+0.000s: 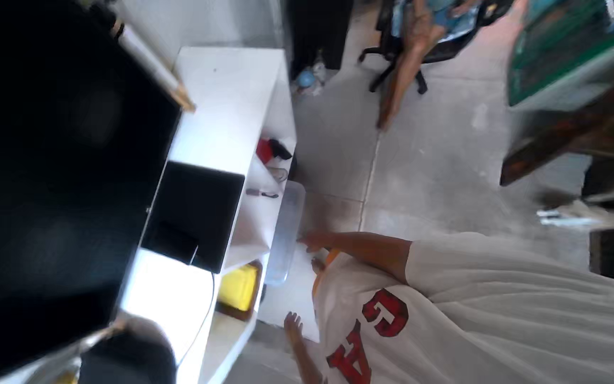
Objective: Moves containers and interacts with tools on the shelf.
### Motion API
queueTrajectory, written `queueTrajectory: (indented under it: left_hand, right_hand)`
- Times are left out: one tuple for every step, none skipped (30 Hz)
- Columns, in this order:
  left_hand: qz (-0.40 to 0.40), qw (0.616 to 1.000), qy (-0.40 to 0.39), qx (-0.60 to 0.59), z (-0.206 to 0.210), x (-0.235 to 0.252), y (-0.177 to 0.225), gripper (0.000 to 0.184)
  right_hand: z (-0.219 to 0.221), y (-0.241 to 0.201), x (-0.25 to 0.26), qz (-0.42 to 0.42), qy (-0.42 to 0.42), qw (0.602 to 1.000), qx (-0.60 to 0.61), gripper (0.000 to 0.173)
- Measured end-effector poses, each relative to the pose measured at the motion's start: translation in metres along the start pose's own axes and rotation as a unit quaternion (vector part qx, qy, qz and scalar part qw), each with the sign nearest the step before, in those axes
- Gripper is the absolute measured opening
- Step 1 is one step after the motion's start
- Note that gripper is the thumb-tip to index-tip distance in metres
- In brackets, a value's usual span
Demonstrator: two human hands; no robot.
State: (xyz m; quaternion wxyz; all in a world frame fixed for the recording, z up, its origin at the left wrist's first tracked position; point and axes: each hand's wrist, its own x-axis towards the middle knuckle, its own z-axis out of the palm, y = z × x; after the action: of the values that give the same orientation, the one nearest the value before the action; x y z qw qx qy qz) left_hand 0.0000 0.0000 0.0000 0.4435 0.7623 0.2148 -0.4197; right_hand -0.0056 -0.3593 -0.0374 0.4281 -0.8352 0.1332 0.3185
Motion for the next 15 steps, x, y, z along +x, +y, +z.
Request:
queueTrajectory:
  left_hand:
    - [0.026,0.999,-0.023,0.016,-0.009,0.011,0.0,0.044]
    - [0.034,0.998,-0.044,0.033,-0.015,0.01,0.004,0.045]
    - [0.023,0.997,-0.044,0.056,-0.015,-0.002,0.015,0.044]
    - [0.004,0.996,-0.04,0.082,-0.012,-0.014,0.028,0.043]
    - [-0.012,0.993,-0.043,0.107,-0.009,-0.02,0.037,0.042]
    - [-0.022,0.99,-0.055,0.131,-0.01,-0.018,0.035,0.043]
    - [-0.018,0.985,-0.075,0.152,-0.017,-0.005,0.022,0.043]
    - [-0.012,0.98,-0.101,0.171,-0.028,0.011,0.002,0.043]
    - [-0.008,0.973,-0.128,0.19,-0.038,0.022,-0.013,0.044]
    - [-0.016,0.966,-0.143,0.213,-0.041,0.024,-0.019,0.045]
    - [-0.035,0.96,-0.146,0.235,-0.04,0.019,-0.018,0.046]
    - [-0.059,0.954,-0.146,0.255,-0.036,0.007,-0.01,0.046]
    - [-0.074,0.948,-0.151,0.271,-0.033,0.002,-0.006,0.047]
    - [-0.075,0.942,-0.16,0.284,-0.031,0.002,-0.003,0.048]
    - [-0.064,0.938,-0.17,0.294,-0.03,0.01,-0.005,0.048]
  right_hand:
    - [0.007,0.002,-0.004,0.005,0.009,1.0,-0.007,0.07]
    - [0.018,0.008,-0.011,0.016,0.021,1.0,0.002,0.068]
    - [0.037,0.02,-0.015,0.028,0.041,0.999,0.021,0.065]
    - [0.054,0.033,-0.019,0.045,0.066,0.996,0.048,0.061]
    - [0.061,0.041,-0.032,0.076,0.086,0.99,0.078,0.057]
    - [0.062,0.042,-0.056,0.118,0.092,0.983,0.11,0.052]
    - [0.061,0.041,-0.087,0.16,0.09,0.973,0.139,0.047]
    - [0.064,0.045,-0.116,0.196,0.091,0.962,0.166,0.048]
    - [0.076,0.06,-0.137,0.221,0.107,0.951,0.187,0.051]
    - [0.094,0.082,-0.153,0.231,0.137,0.941,0.205,0.052]
    - [0.113,0.106,-0.166,0.238,0.167,0.93,0.223,0.05]
    - [0.13,0.125,-0.182,0.254,0.191,0.916,0.244,0.049]
    - [0.145,0.139,-0.199,0.28,0.211,0.897,0.268,0.048]
    - [0.161,0.151,-0.216,0.307,0.231,0.876,0.291,0.047]
    - [0.179,0.159,-0.232,0.333,0.247,0.856,0.309,0.046]
